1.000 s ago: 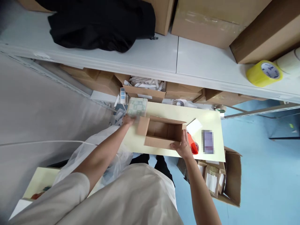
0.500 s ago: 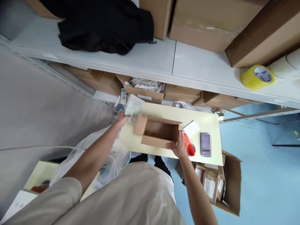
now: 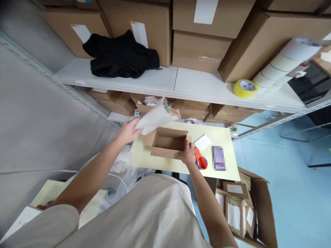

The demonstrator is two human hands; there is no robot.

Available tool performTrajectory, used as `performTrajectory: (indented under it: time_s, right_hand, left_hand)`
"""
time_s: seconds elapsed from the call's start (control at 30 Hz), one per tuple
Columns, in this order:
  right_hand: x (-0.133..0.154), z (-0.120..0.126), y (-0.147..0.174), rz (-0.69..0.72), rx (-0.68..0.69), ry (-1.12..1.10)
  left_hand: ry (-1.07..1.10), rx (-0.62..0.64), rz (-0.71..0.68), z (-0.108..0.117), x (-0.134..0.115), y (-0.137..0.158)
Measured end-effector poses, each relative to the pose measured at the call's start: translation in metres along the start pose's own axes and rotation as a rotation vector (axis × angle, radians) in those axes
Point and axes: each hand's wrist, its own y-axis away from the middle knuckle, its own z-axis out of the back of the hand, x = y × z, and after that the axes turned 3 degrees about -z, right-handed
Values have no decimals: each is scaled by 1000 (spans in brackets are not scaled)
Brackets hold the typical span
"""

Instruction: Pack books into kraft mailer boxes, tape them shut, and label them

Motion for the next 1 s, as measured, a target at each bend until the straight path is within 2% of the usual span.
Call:
performTrajectory:
  time_s: [0.13,0.27,0.33,0.5,0.63,0.77,0.9,1.0]
  right_hand:
    - [6,6,4,-32,32,42]
    - [8,7,5,-41,30,66]
    - [8,8,5,-36,27,74]
    - [6,11,3,-39,63,90]
    - [9,14,1,-24,68,91]
    - [14,16,0,-57,86,110]
    - [17,18,0,-68,98,101]
    - [18,16,-1,-70,95,75]
  left_hand:
    - [-45,279,-147,-42,-25,11]
    - [-13,442,-176,-68,-18,9]
    - [15,511,-151,-77,-11,-2]
    - [-25,694,55,-106,6,-39]
    - [-73,754,102,-133,16,-47]
    - [-185,781,140,-156,13,-35]
    - [-298,676,123,-163,-4,-18]
    - [-341,593,88,-154,-15,-6]
